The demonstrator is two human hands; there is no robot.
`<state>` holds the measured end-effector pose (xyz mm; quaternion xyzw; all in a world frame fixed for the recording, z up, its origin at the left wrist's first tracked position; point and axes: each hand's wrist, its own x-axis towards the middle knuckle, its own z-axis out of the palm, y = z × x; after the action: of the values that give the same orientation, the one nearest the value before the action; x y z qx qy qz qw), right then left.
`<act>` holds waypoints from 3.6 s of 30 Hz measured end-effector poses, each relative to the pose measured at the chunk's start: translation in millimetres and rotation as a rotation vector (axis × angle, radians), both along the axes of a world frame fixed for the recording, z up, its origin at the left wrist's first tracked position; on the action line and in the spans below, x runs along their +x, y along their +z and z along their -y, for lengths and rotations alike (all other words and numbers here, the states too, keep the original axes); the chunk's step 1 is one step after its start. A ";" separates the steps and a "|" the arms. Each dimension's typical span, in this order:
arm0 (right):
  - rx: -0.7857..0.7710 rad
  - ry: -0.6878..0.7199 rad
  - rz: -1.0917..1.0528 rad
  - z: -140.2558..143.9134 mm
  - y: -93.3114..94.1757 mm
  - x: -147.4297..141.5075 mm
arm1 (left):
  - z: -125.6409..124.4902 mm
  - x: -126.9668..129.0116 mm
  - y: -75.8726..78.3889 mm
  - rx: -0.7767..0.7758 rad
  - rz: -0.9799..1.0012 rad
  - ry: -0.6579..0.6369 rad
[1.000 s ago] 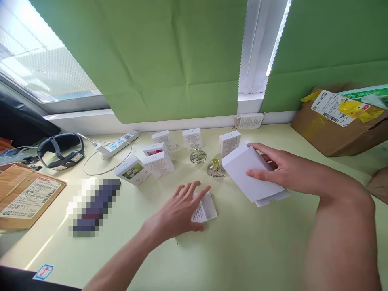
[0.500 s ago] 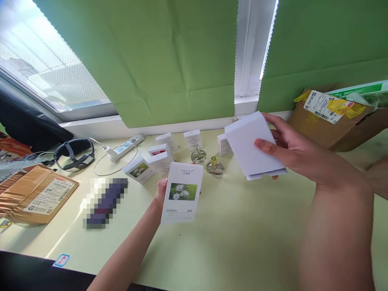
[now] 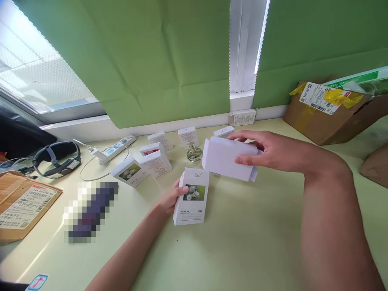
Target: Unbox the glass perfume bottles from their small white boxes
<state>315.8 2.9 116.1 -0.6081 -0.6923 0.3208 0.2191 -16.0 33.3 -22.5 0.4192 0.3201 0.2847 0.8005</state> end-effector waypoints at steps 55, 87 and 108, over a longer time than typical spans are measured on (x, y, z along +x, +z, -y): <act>0.469 -0.134 -0.630 -5.1 8.5 -63.8 | 0.8 -10.1 42.6 0.964 -0.153 0.328; 0.133 -0.414 0.106 -37.3 -41.0 6.5 | 4.4 -13.9 40.7 0.710 -0.039 -0.040; -0.049 0.222 0.068 -63.2 -80.9 -65.9 | 6.9 -4.4 35.2 1.068 -0.277 0.281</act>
<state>249.9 66.1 35.1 -0.5436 -0.7543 0.3389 0.1438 -20.4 26.5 12.8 0.7527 0.2861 0.4532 0.3824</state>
